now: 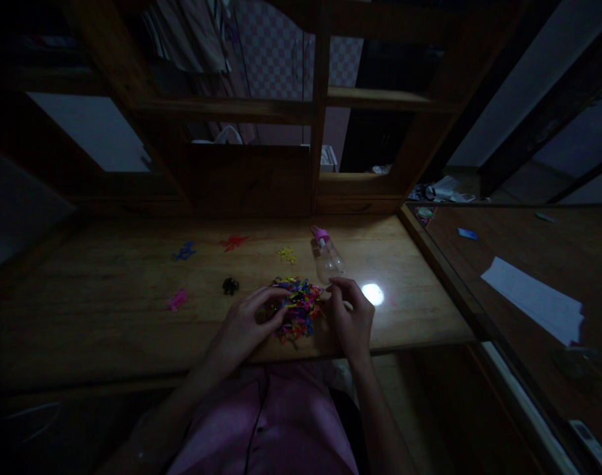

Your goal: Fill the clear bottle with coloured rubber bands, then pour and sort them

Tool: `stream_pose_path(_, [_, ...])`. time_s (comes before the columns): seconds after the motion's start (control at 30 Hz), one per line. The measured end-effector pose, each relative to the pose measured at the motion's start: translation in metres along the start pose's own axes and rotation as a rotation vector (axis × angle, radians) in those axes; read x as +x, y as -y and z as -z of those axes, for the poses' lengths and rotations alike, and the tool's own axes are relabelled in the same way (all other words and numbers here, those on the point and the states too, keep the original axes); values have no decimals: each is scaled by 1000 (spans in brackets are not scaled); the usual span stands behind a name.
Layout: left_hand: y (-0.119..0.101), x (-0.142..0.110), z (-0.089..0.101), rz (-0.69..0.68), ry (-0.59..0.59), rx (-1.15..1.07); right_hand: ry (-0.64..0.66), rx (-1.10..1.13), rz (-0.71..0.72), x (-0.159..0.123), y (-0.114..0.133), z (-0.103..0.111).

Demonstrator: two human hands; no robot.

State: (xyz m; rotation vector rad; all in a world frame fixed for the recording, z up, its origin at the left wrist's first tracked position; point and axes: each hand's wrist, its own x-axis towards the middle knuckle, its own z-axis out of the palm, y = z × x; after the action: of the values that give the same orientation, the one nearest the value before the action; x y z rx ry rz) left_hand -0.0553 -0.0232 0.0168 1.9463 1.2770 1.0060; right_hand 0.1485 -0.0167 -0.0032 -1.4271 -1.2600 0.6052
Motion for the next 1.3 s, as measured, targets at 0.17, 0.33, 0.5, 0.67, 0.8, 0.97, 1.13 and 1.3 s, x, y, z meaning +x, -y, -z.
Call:
stream_pose_path(0.17, [6, 0, 6, 9, -25, -40, 6, -7, -2, 0, -1, 0])
stream_pose_path(0.33, [8, -1, 9, 71, -21, -121, 8, -6, 4, 0, -2, -1])
stream_pose_path(0.5, [8, -2, 10, 174, -7, -296, 4, -5, 13, -1, 0, 0])
stream_pose_path(0.67, [7, -3, 12, 252, 26, -429, 162, 5, 89, -6, 13, 0])
stream_pose_path(0.8, [7, -3, 13, 235, 45, -471, 369, 5, 225, -12, 34, -4])
stream_pose_path(0.97, [8, -4, 13, 200, 22, -437, 508, 45, 325, -14, 48, -12])
stream_pose_path(1.13, [6, -4, 16, 190, 3, -397, 528, 67, 335, -14, 42, -16])
stream_pose_path(1.3, [7, -5, 15, 225, 4, -438, 465, 48, 301, -16, 33, -16])
